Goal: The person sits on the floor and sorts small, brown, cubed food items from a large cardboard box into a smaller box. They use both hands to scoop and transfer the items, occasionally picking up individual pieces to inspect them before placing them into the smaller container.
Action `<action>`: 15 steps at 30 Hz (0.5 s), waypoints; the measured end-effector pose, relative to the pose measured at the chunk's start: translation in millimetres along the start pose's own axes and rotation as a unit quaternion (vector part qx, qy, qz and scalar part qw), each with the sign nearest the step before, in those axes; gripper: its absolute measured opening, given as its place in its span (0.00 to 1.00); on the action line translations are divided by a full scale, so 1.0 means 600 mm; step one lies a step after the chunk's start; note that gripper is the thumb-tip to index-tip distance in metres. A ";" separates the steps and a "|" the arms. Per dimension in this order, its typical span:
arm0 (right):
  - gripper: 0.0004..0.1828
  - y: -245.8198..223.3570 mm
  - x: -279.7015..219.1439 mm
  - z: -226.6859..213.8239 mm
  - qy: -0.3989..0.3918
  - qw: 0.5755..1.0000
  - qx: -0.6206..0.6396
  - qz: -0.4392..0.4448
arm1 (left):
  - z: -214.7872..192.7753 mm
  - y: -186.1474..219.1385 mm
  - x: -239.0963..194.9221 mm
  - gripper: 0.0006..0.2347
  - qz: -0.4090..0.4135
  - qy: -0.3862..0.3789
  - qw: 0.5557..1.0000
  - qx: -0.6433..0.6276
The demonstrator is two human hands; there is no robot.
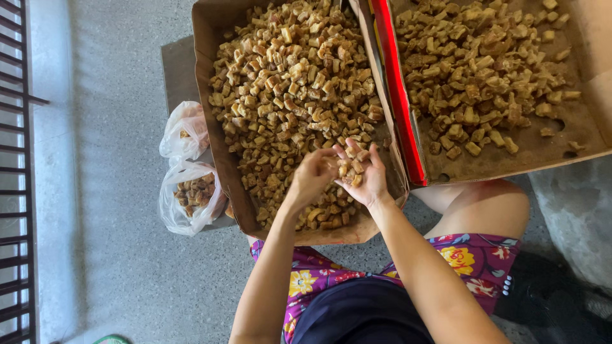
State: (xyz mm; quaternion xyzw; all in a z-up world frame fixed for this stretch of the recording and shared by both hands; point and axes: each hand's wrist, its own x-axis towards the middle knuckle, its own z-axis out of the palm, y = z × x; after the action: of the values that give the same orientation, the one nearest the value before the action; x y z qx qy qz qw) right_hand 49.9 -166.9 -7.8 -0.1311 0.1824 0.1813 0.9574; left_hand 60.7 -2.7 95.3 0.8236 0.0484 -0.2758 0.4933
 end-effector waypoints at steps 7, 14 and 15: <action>0.37 0.002 -0.001 -0.015 -0.032 0.999 -0.036 -0.008 | 0.028 0.049 0.017 0.15 0.116 -0.039 0.992 -0.020; 0.30 0.006 0.007 -0.025 -0.075 0.996 0.056 0.000 | 0.017 0.020 0.002 0.13 0.112 0.105 0.988 0.027; 0.30 0.006 0.009 -0.027 -0.075 0.995 0.063 0.000 | 0.019 0.013 -0.004 0.11 0.115 0.109 0.987 0.035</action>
State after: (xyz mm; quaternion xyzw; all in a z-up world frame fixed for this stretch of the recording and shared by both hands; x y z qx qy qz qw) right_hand 48.3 -167.2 -25.0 -0.0568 0.1208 0.1791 0.9747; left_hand 57.2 -15.8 98.6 0.8656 -0.0031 -0.1271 0.4843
